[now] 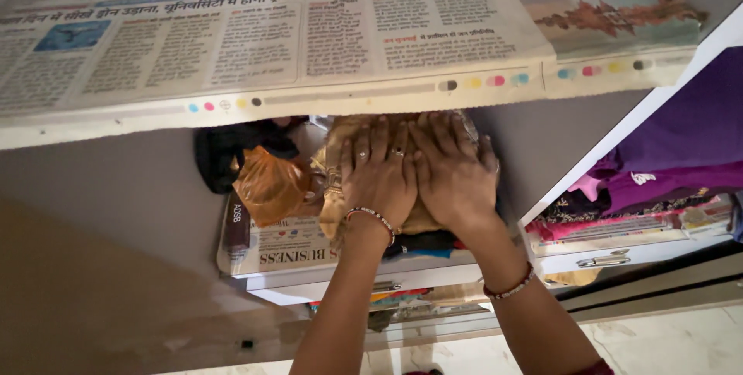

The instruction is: The person repeatedly picks folded garments from an open suitcase on a bed and places them into a white wardrobe shelf. Items include a pink cloth, a gold-patterned cloth, a black cloth, a maroon embroidered cloth, and a yellow cloth. The person handles each item one at a time, walking between the bed and the wardrobe.

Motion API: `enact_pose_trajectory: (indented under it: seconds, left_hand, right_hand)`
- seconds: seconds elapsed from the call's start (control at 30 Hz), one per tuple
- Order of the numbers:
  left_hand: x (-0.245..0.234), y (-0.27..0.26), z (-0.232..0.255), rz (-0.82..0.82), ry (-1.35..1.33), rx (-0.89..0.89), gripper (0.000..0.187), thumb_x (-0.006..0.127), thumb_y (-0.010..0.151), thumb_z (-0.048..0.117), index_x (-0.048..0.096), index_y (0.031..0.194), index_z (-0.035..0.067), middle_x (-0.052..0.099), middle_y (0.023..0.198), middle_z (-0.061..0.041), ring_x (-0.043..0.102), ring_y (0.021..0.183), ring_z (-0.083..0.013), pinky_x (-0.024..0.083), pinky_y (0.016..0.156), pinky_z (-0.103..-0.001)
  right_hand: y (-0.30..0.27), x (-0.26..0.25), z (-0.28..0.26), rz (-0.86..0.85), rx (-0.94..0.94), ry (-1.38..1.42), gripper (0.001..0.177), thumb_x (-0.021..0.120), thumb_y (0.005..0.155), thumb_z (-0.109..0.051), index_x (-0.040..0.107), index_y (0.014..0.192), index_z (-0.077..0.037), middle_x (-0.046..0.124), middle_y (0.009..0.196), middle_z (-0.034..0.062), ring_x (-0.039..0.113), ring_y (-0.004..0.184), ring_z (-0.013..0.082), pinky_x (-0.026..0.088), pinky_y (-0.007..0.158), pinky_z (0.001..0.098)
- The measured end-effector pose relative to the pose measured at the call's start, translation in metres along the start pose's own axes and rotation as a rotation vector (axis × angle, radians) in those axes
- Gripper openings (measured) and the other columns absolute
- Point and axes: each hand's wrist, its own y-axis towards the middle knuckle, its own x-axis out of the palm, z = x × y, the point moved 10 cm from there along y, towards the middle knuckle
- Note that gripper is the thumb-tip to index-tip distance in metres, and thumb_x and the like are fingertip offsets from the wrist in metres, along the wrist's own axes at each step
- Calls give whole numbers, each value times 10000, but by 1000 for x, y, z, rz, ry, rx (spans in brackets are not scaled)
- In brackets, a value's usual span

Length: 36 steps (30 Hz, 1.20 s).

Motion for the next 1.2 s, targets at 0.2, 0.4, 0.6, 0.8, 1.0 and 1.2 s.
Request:
enact_pose_trajectory:
  seconds: [0.2, 0.4, 0.6, 0.8, 1.0, 1.2]
  left_hand:
    - [7, 0, -3, 0, 14, -18, 548, 414, 989, 362, 504, 1485, 147, 399, 1594, -112, 323, 1478, -343, 169, 1214, -552]
    - [19, 7, -10, -10, 43, -79, 656, 369, 997, 436, 417, 1530, 57, 356, 1614, -139, 303, 1481, -334, 144, 1204, -532]
    - [11, -4, -19, -111, 97, -199, 650, 374, 972, 530, 448, 1499, 157, 349, 1603, -173, 268, 1513, -338, 77, 1218, -580]
    - [-17, -12, -31, -113, 22, -249, 875, 332, 940, 708, 363, 1550, 82, 308, 1608, -162, 224, 1513, -329, 97, 1194, -598]
    - [-35, -37, -44, -161, 13, -272, 958, 353, 918, 740, 274, 1581, 54, 244, 1639, -152, 210, 1505, -338, 116, 1181, -617]
    - [-55, -64, -58, -88, 3, -293, 891, 394, 935, 706, 334, 1535, 50, 251, 1635, -188, 229, 1481, -393, 176, 1183, -541]
  right_hand:
    - [0, 1, 1, 10, 13, -30, 475, 500, 987, -351, 592, 1443, -257, 541, 1511, 92, 463, 1414, 304, 325, 1100, 671]
    - [1, 9, 7, -30, 53, -38, 494, 510, 974, -384, 586, 1431, -215, 526, 1517, 76, 441, 1423, 318, 315, 1061, 723]
    - [-1, 8, 13, -37, 111, -41, 577, 482, 983, -425, 519, 1492, -156, 479, 1553, 84, 425, 1418, 334, 305, 1064, 736]
    - [4, 10, 25, -220, 159, 1, 707, 435, 974, -553, 359, 1553, -153, 349, 1608, 122, 343, 1447, 362, 251, 1053, 733]
    - [-13, -26, 25, -82, 131, 26, 739, 440, 1005, -587, 378, 1570, -115, 343, 1608, 198, 341, 1465, 408, 296, 1127, 628]
    - [-47, -64, 10, 103, 50, 104, 733, 504, 1039, -525, 443, 1563, -15, 396, 1571, 342, 399, 1449, 496, 345, 1136, 617]
